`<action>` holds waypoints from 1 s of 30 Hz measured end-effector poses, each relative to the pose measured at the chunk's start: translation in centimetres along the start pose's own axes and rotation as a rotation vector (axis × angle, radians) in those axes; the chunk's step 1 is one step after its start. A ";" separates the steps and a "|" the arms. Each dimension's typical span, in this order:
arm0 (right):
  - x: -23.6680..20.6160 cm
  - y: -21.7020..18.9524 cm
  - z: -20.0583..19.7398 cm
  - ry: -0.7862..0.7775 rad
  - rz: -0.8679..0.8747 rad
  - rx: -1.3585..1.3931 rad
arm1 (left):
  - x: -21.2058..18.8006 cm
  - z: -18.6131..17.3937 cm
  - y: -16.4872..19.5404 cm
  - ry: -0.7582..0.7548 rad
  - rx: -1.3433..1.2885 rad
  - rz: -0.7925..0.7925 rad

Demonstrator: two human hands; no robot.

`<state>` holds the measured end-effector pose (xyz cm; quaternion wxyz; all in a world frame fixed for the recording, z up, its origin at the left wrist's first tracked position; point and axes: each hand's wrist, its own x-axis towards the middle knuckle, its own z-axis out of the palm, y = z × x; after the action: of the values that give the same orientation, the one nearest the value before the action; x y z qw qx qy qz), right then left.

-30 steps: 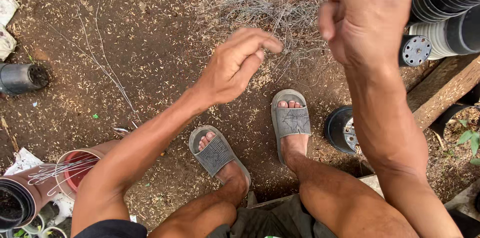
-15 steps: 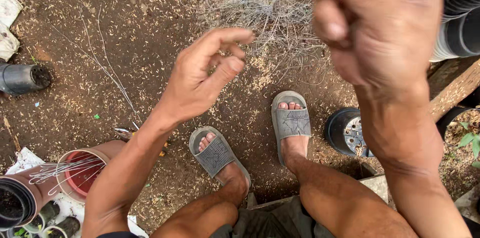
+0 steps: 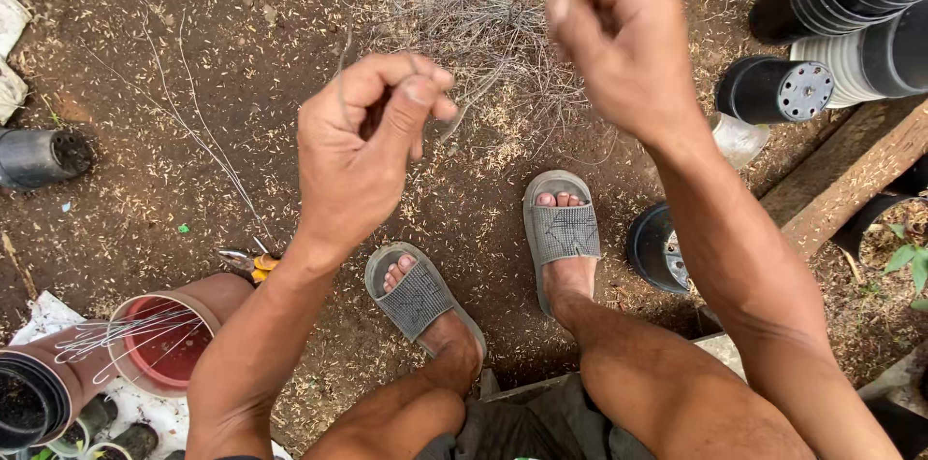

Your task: The person ties a small potted plant to a metal wire support using pliers and wire. They then move through a nursery area, gather more wire and tools, and begin straightening and preparing additional wire pieces for further plant support tasks.

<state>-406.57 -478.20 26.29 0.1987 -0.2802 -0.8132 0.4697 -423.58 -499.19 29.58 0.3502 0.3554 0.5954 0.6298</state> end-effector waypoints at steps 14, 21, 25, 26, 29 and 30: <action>-2.5 9.0 5.8 -0.161 -0.426 -0.458 | 0.4 -0.6 -1.9 0.079 -0.042 0.089; -2.6 6.4 6.1 -0.055 -0.384 -0.189 | 1.0 0.8 -4.2 0.050 -0.030 0.136; -1.8 5.8 6.3 -0.196 -0.292 -0.148 | 0.8 -2.2 -1.6 0.166 0.000 0.309; -1.7 5.9 6.3 -0.196 -0.364 -0.170 | 0.8 -3.6 -0.4 0.222 -0.032 0.370; -1.8 7.1 5.8 -0.273 -0.354 -0.427 | 0.1 -7.2 3.4 0.355 -0.081 0.532; -2.0 7.8 5.7 -0.291 -0.347 -0.586 | -0.4 -7.9 4.4 0.379 -0.058 0.564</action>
<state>-406.29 -480.05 16.56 0.0688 -0.1135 -0.9684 0.2113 -430.24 -503.70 33.69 0.0554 0.3724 0.5100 0.7734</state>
